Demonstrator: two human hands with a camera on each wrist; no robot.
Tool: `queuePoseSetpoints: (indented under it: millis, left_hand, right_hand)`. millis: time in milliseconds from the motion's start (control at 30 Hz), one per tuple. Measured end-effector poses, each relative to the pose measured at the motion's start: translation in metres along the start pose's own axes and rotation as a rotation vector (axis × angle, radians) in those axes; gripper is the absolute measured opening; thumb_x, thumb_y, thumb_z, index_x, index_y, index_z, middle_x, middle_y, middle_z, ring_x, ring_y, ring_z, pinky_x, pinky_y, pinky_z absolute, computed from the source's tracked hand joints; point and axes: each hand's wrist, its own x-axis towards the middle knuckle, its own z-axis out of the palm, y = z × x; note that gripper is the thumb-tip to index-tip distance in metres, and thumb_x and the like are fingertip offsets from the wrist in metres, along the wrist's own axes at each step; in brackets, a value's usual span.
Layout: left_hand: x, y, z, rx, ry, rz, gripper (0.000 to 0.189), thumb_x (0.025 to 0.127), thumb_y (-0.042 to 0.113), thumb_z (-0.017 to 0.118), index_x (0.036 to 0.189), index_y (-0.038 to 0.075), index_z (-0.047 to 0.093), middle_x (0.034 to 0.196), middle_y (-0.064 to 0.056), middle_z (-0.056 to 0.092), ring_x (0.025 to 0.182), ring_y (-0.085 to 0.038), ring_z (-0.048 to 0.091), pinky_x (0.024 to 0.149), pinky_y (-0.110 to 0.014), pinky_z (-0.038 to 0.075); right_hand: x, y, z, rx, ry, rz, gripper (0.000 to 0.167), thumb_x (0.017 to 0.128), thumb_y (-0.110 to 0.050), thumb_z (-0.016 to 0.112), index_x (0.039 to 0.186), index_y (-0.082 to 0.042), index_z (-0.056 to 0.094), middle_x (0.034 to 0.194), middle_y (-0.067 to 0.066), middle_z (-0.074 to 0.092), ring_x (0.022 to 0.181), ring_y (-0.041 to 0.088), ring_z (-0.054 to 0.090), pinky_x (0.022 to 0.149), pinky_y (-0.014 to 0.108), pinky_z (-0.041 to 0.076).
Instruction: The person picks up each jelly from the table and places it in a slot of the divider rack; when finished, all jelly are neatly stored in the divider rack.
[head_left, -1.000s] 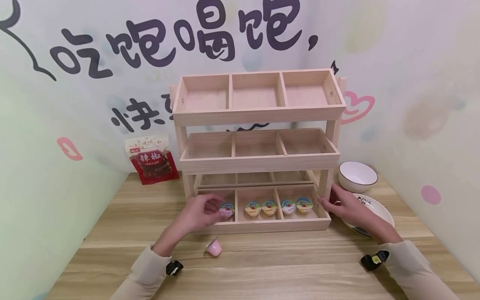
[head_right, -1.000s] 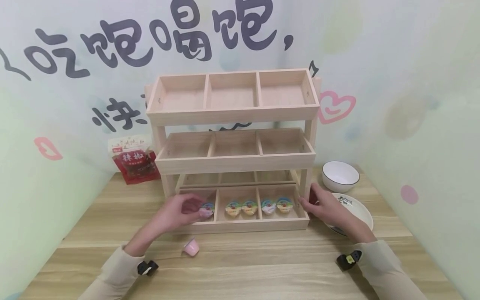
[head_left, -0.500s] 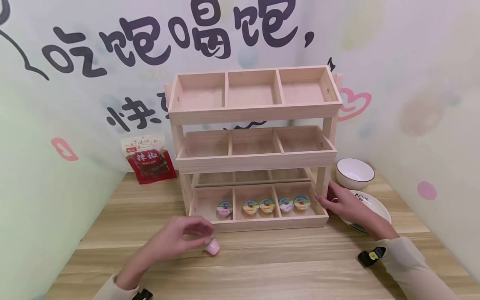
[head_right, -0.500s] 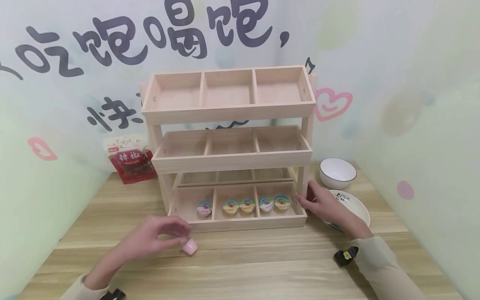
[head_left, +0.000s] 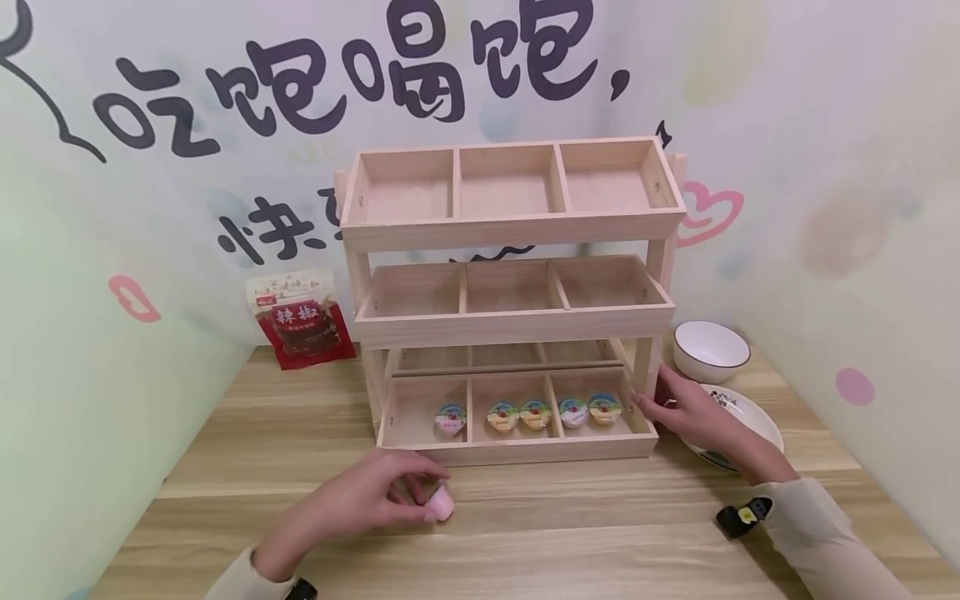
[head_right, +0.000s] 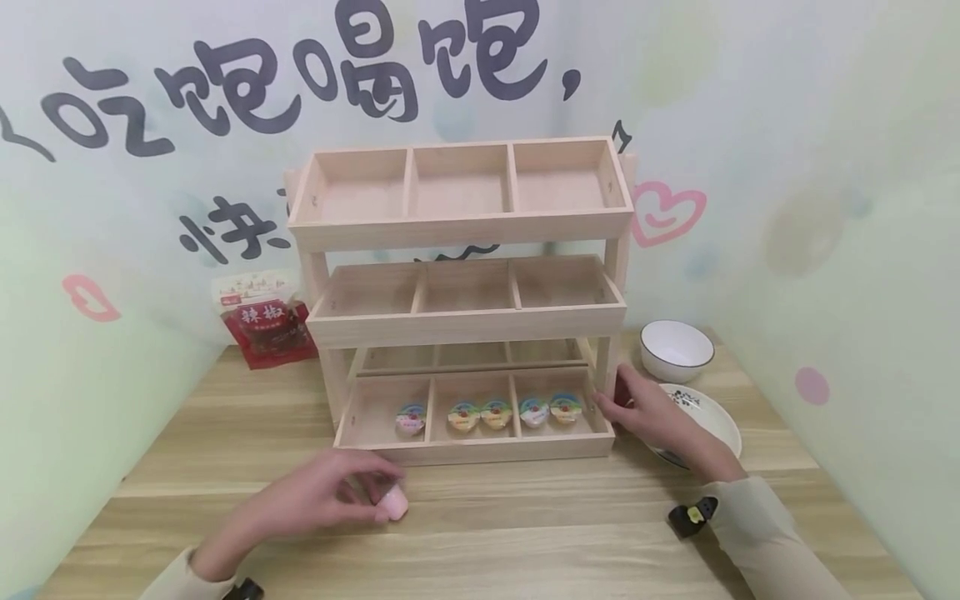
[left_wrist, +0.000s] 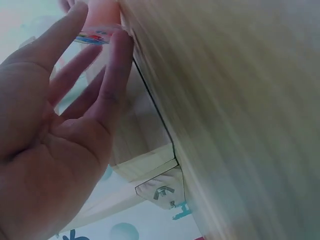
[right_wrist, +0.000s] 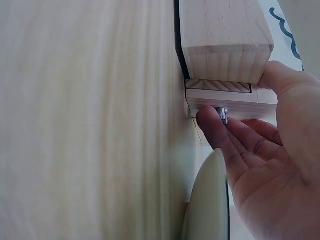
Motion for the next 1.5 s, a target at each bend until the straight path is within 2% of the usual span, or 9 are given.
queuePoseSetpoints:
  millis: [233, 433, 533, 633, 733, 900, 1033, 1367, 1500]
  left_hand:
    - [0.006, -0.002, 0.002, 0.0, -0.035, 0.039, 0.042, 0.092, 0.03, 0.089, 0.13, 0.016, 0.076, 0.115, 0.006, 0.077, 0.093, -0.005, 0.072, 0.079, -0.024, 0.063]
    - [0.009, 0.003, 0.003, -0.01, 0.003, 0.03, 0.044, 0.092, 0.032, 0.089, 0.129, 0.012, 0.076, 0.117, 0.002, 0.076, 0.099, -0.005, 0.073, 0.084, -0.022, 0.063]
    - [0.01, 0.006, 0.001, -0.007, 0.031, 0.042, 0.045, 0.092, 0.032, 0.089, 0.13, 0.011, 0.076, 0.115, 0.002, 0.074, 0.099, -0.006, 0.073, 0.086, -0.024, 0.064]
    - [0.014, 0.008, -0.005, 0.036, 0.069, 0.098, 0.046, 0.091, 0.033, 0.089, 0.13, 0.013, 0.076, 0.115, 0.003, 0.075, 0.098, -0.007, 0.073, 0.086, -0.027, 0.065]
    - [0.019, 0.009, -0.015, 0.09, 0.123, 0.159, 0.047, 0.091, 0.033, 0.089, 0.132, 0.014, 0.075, 0.114, 0.003, 0.076, 0.097, -0.008, 0.072, 0.086, -0.028, 0.065]
    - [0.028, 0.006, -0.035, 0.154, 0.227, 0.192, 0.049, 0.089, 0.031, 0.091, 0.131, 0.009, 0.076, 0.114, -0.002, 0.078, 0.096, -0.014, 0.074, 0.084, -0.028, 0.065]
    - [0.035, 0.002, -0.046, 0.185, 0.287, 0.157, 0.047, 0.089, 0.029, 0.091, 0.13, 0.012, 0.076, 0.118, -0.003, 0.079, 0.099, -0.015, 0.075, 0.086, -0.031, 0.065]
    - [0.037, -0.009, -0.047, 0.179, 0.287, 0.076, 0.048, 0.091, 0.03, 0.09, 0.131, 0.008, 0.075, 0.117, -0.003, 0.079, 0.103, -0.018, 0.076, 0.09, -0.041, 0.066]
    - [0.037, -0.011, -0.047, 0.231, 0.297, 0.058, 0.047, 0.092, 0.026, 0.089, 0.132, 0.005, 0.075, 0.118, -0.007, 0.08, 0.101, -0.02, 0.077, 0.088, -0.041, 0.066]
  right_hand:
    - [0.001, 0.0, 0.001, 0.003, 0.01, -0.032, 0.05, 0.107, -0.02, 0.069, 0.149, -0.003, 0.049, 0.108, 0.007, 0.074, 0.093, 0.004, 0.07, 0.077, 0.026, 0.06]
    - [0.001, 0.002, 0.001, -0.002, 0.011, -0.02, 0.05, 0.107, -0.022, 0.069, 0.149, -0.002, 0.049, 0.108, 0.008, 0.074, 0.093, 0.004, 0.069, 0.077, 0.026, 0.06]
    - [0.001, 0.003, 0.001, 0.003, 0.008, -0.017, 0.05, 0.107, -0.022, 0.069, 0.149, -0.001, 0.049, 0.108, 0.008, 0.074, 0.093, 0.004, 0.069, 0.077, 0.026, 0.06]
    - [0.001, 0.003, 0.001, 0.005, 0.008, -0.016, 0.051, 0.107, -0.022, 0.069, 0.15, -0.002, 0.049, 0.109, 0.008, 0.074, 0.094, 0.004, 0.07, 0.078, 0.026, 0.06]
    - [0.0, 0.003, 0.0, 0.007, 0.008, -0.018, 0.053, 0.107, -0.022, 0.069, 0.151, -0.002, 0.047, 0.111, 0.009, 0.074, 0.095, 0.005, 0.07, 0.078, 0.026, 0.06]
    - [-0.001, 0.003, 0.001, 0.009, 0.008, -0.02, 0.053, 0.107, -0.022, 0.069, 0.152, -0.004, 0.047, 0.109, 0.007, 0.074, 0.094, 0.005, 0.069, 0.077, 0.026, 0.06]
    - [-0.001, 0.005, 0.002, 0.001, 0.01, -0.014, 0.052, 0.107, -0.022, 0.07, 0.15, -0.004, 0.048, 0.107, 0.005, 0.074, 0.093, 0.006, 0.069, 0.077, 0.026, 0.059]
    - [-0.001, 0.001, 0.0, 0.019, 0.002, -0.009, 0.056, 0.108, -0.022, 0.069, 0.155, -0.004, 0.045, 0.115, 0.01, 0.074, 0.097, 0.009, 0.07, 0.079, 0.026, 0.06]
    - [-0.001, 0.0, -0.001, 0.039, -0.012, 0.01, 0.061, 0.108, -0.024, 0.068, 0.159, -0.003, 0.041, 0.124, 0.015, 0.073, 0.104, 0.016, 0.072, 0.081, 0.027, 0.061]
